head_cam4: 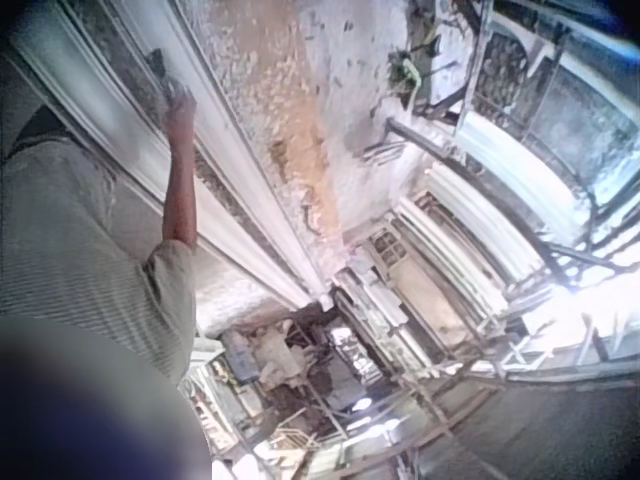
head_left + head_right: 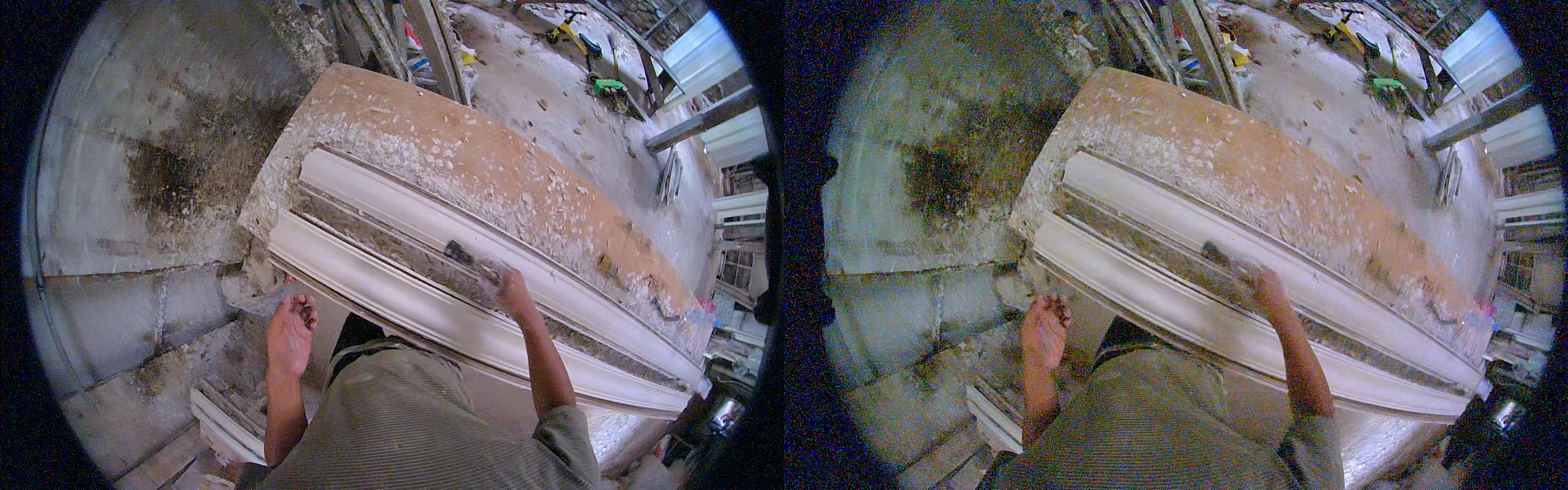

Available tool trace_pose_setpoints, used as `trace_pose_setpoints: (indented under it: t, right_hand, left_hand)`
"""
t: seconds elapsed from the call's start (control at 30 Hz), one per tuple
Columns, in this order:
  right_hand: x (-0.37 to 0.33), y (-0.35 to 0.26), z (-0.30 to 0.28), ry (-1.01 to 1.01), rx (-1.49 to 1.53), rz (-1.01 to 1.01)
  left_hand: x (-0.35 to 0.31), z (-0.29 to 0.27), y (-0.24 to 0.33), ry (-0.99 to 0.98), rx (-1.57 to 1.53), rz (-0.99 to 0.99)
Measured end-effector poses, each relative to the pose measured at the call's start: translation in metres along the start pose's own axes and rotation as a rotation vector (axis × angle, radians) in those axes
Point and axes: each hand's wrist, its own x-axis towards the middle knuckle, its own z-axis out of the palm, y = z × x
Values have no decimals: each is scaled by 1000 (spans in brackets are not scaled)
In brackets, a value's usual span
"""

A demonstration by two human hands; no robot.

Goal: The person uses a small brush to clean dust and debris from the grooves of long white moldings placed on a workbench. They repeatedly brush along the length of the moldings, occasionally repositioning them to access different sections.

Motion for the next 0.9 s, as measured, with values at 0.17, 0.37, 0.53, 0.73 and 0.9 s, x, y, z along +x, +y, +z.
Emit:
trace_pose_setpoints:
  t: [0.17,0.37,0.53,0.73,0.9]
  right_hand:
    - [-26,-2,-2,13,62,185]
    - [41,-34,67,-44,56,47]
    - [191,-138,188,43,19,-52]
    - [320,-261,245,130,-61,-317]
    - [249,-213,168,146,98,-281]
  left_hand:
    - [26,-10,14,30,70,-63]
    - [63,-16,47,-102,55,-96]
    - [80,-31,86,-96,-46,-16]
    - [100,-68,128,-21,58,31]
    - [139,-113,157,0,-36,71]
